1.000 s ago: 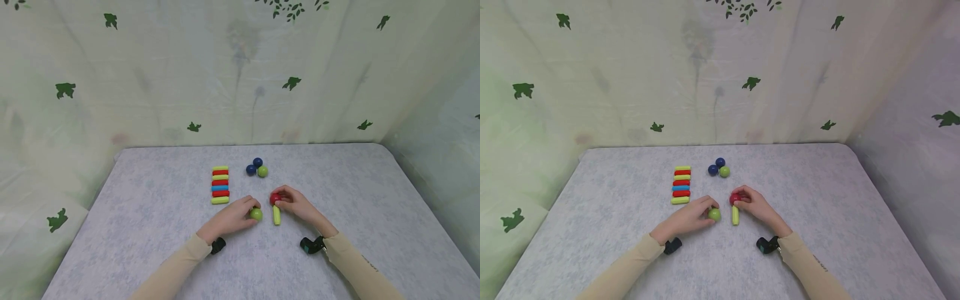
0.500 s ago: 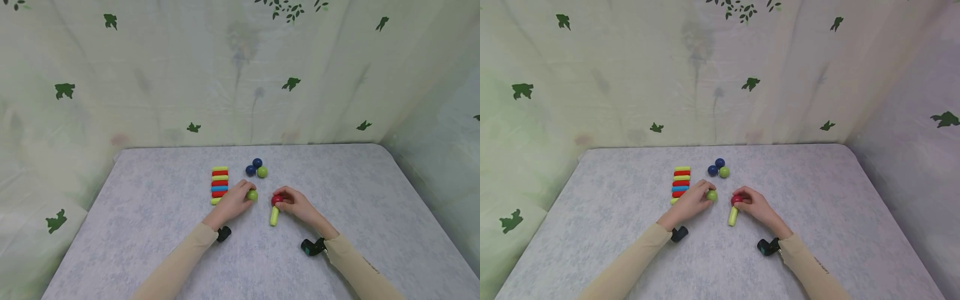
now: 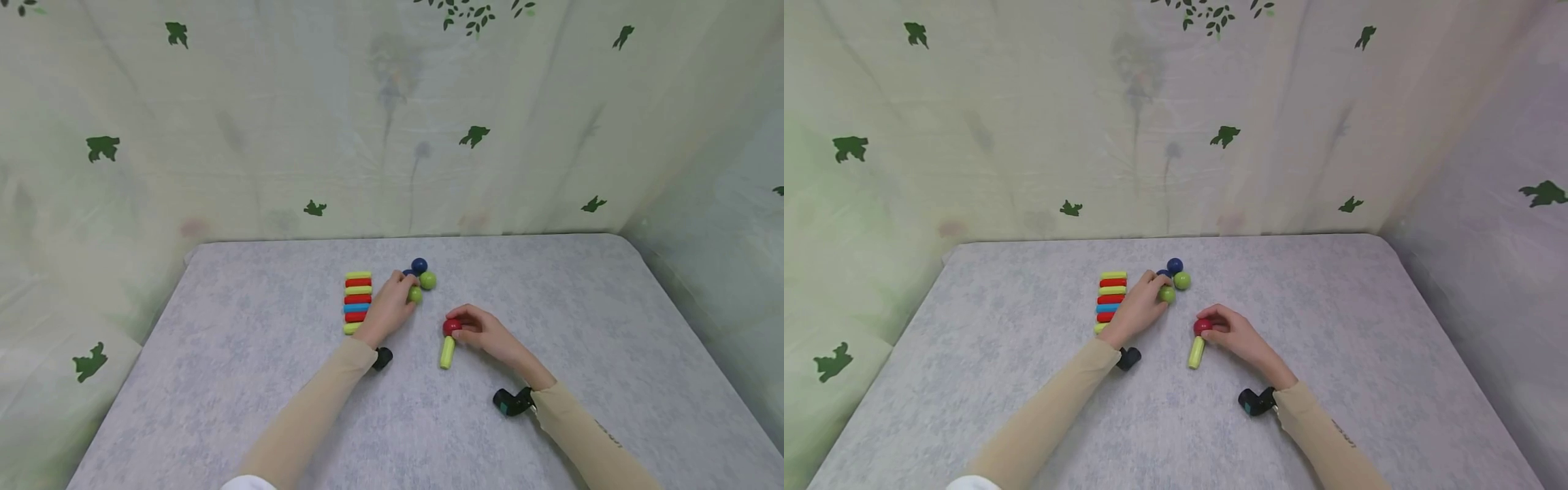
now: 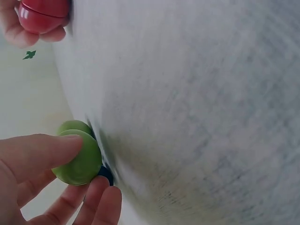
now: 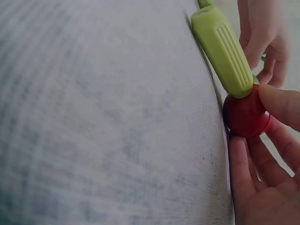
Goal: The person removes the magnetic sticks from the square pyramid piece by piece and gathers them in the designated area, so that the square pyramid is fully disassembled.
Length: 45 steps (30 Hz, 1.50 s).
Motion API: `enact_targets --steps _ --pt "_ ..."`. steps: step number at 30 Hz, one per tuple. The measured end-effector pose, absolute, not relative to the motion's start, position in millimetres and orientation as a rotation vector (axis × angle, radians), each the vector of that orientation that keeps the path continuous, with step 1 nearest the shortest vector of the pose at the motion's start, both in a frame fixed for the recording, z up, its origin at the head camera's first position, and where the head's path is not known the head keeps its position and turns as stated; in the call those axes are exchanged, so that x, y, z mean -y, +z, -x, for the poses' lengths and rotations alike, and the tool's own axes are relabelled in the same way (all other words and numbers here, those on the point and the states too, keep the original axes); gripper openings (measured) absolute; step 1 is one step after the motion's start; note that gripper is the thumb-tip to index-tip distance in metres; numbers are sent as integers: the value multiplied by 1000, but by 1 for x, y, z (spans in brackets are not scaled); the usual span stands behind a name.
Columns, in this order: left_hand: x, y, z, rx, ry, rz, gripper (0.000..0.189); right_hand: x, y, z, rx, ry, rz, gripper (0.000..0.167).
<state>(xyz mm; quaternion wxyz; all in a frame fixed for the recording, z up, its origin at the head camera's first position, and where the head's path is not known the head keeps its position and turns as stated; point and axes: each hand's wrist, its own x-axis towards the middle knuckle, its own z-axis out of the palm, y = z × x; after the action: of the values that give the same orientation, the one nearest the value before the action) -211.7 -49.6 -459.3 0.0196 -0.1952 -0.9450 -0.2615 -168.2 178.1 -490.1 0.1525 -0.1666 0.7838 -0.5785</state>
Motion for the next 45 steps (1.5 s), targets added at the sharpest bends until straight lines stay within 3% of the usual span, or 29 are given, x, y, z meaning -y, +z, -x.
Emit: enact_targets --steps 16,29,40,45 --pt "56 -461 204 2914 -825 528 33 -178 -489 167 -2232 -1671 503 34" --pt "57 -462 174 2986 -1163 976 28 -169 -459 158 -2289 -1621 462 31" --pt "48 -469 163 3036 -1153 1092 41 -169 -456 156 -2293 -1657 436 30" --pt "46 -468 163 3054 -1081 1120 35 -168 -455 155 -2294 -1651 417 30"
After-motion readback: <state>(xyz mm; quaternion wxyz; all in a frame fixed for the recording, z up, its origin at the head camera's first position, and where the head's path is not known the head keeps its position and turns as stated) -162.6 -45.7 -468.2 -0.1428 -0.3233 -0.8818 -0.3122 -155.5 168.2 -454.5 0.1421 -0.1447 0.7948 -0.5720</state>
